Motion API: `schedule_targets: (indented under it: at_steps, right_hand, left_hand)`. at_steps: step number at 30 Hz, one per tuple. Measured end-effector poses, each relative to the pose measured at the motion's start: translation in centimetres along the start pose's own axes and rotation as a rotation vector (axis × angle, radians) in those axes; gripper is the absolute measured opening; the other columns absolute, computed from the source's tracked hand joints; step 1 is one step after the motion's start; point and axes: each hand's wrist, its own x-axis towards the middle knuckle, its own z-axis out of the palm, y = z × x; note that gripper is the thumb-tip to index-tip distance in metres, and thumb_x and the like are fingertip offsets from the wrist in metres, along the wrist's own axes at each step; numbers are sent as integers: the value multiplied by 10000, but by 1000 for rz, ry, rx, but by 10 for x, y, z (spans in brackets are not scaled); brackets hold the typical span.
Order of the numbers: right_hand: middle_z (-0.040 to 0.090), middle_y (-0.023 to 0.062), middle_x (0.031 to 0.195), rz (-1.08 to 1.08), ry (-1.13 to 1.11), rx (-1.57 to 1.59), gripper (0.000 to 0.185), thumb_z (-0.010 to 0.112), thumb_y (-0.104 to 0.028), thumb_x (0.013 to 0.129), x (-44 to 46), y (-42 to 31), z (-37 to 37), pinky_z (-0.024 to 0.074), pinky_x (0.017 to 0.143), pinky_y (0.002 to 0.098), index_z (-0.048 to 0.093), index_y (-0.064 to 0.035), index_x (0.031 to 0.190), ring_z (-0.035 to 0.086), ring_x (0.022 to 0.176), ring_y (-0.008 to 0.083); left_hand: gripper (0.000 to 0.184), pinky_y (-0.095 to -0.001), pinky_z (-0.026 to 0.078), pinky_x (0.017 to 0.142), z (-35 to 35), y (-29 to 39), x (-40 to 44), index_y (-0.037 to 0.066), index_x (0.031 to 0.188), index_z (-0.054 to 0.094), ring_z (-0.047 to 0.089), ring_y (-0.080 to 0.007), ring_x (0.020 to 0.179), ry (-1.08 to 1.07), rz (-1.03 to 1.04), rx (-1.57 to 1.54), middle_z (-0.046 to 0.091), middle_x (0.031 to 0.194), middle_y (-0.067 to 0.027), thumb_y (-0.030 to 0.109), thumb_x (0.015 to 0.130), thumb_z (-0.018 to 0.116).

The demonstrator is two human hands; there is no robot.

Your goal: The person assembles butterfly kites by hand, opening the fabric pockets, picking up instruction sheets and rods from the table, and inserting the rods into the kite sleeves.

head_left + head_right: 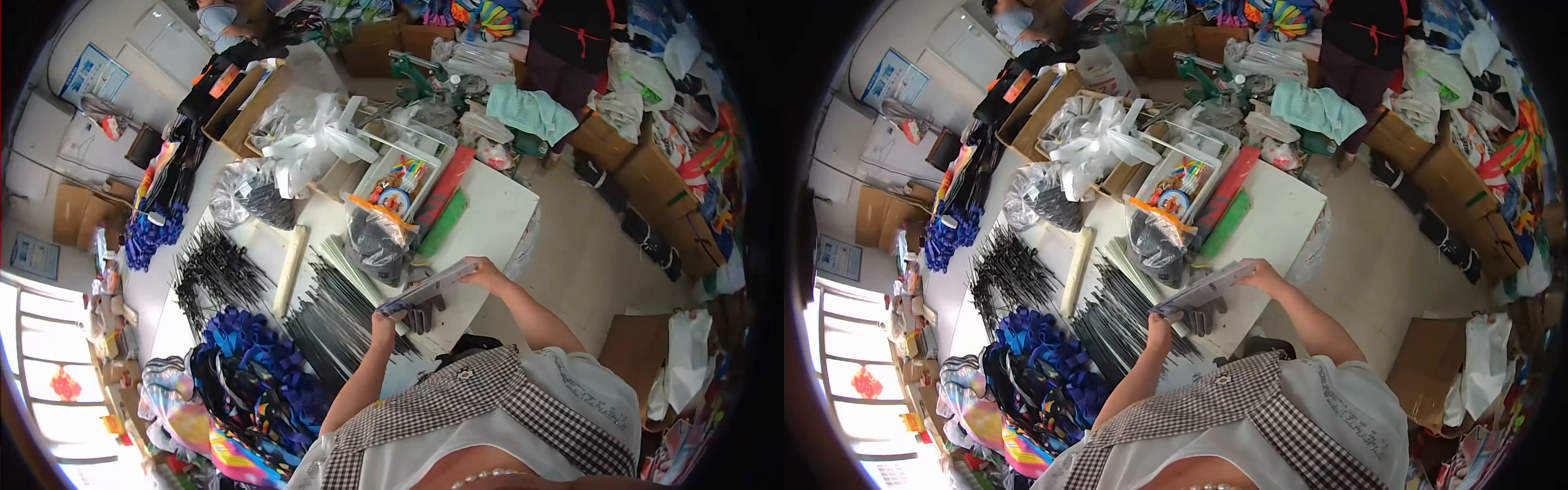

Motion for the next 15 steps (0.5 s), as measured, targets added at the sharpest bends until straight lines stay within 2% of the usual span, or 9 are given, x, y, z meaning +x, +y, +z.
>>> schedule_targets:
  at_steps: [2, 4, 9, 11, 14, 15]
  right_hand:
    - [677, 61, 927, 17, 2, -35, 349, 748, 37, 684, 3, 1, -3, 494, 825, 297, 659, 22, 1021, 629, 893, 144]
    - [658, 38, 922, -264, -192, -139, 339, 769, 24, 665, 1, 0, 6, 479, 842, 297, 680, -30, 988, 613, 919, 143]
    - [631, 44, 959, -286, -129, -170, 217, 745, -8, 709, -2, -17, 14, 473, 873, 316, 706, -71, 913, 599, 978, 155]
    - [632, 48, 963, -333, -101, -182, 284, 764, -6, 682, -7, -20, 5, 470, 907, 338, 699, -76, 949, 606, 979, 177]
    - [646, 51, 1005, -436, -60, -400, 345, 765, -6, 690, -6, -13, -13, 469, 917, 340, 692, -86, 1017, 608, 999, 186]
    - [649, 49, 1042, -440, -123, -376, 370, 765, -5, 695, -2, -13, -18, 471, 917, 331, 686, -87, 1046, 604, 1013, 178]
  left_hand:
    - [206, -270, 433, 864, 5, 5, 4, 22, 977, 645, 590, -150, 901, -13, 1, 11, 664, 955, -43, -69, 804, 582]
    - [178, -272, 438, 844, 12, 14, -3, 27, 970, 650, 585, -144, 888, -5, -41, 31, 668, 952, -48, -42, 835, 556]
    - [203, -274, 444, 803, 14, 7, -3, 22, 975, 660, 583, -149, 868, 94, -15, -27, 671, 937, -52, 9, 887, 477]
    - [232, -275, 444, 788, 14, -1, 1, 16, 1002, 656, 579, -158, 855, 96, 52, 56, 661, 918, -45, 3, 883, 457]
    - [285, -271, 445, 753, 21, 4, -5, 24, 1079, 630, 570, -145, 833, 146, 66, 166, 645, 906, -30, -40, 853, 470]
    - [285, -271, 445, 753, 23, 8, -1, 24, 1079, 630, 570, -145, 833, 118, 86, 163, 645, 906, -30, -40, 853, 470]
